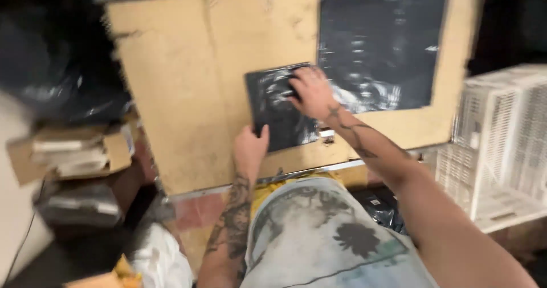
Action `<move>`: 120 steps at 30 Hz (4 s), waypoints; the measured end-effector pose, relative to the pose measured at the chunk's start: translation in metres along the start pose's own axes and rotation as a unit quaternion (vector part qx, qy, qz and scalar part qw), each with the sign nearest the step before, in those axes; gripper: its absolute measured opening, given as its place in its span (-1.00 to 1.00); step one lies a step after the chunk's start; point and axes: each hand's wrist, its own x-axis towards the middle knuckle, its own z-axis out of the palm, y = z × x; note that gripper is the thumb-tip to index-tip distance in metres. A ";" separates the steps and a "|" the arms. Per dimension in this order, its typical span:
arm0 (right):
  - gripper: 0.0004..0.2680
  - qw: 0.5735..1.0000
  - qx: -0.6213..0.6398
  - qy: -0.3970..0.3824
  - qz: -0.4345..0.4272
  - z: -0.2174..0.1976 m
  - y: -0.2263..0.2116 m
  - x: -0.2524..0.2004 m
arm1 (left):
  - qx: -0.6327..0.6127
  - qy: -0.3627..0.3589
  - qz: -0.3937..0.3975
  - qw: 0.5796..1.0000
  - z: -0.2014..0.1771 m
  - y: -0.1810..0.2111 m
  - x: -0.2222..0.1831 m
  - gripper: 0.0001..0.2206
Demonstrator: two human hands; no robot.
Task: Folding black plastic bags and stacking them into a plastic crate at a packaging station.
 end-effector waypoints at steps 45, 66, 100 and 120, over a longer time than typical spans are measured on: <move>-0.44 0.341 0.839 0.213 0.366 -0.041 0.102 -0.238 | -0.009 -0.327 0.405 0.854 0.192 0.240 -0.021 -0.38; -0.56 0.863 0.419 0.282 -0.011 -0.261 0.176 -0.370 | -0.190 -0.002 0.718 0.669 -0.006 0.243 -0.203 -0.49; -0.85 0.946 0.299 -0.065 0.106 -0.148 0.287 -0.165 | -0.328 -0.238 0.175 0.897 0.048 0.151 0.115 -0.88; -0.33 0.967 0.035 -0.062 0.245 -0.061 0.195 -0.165 | 0.394 0.191 0.135 0.889 0.153 0.094 0.036 -0.36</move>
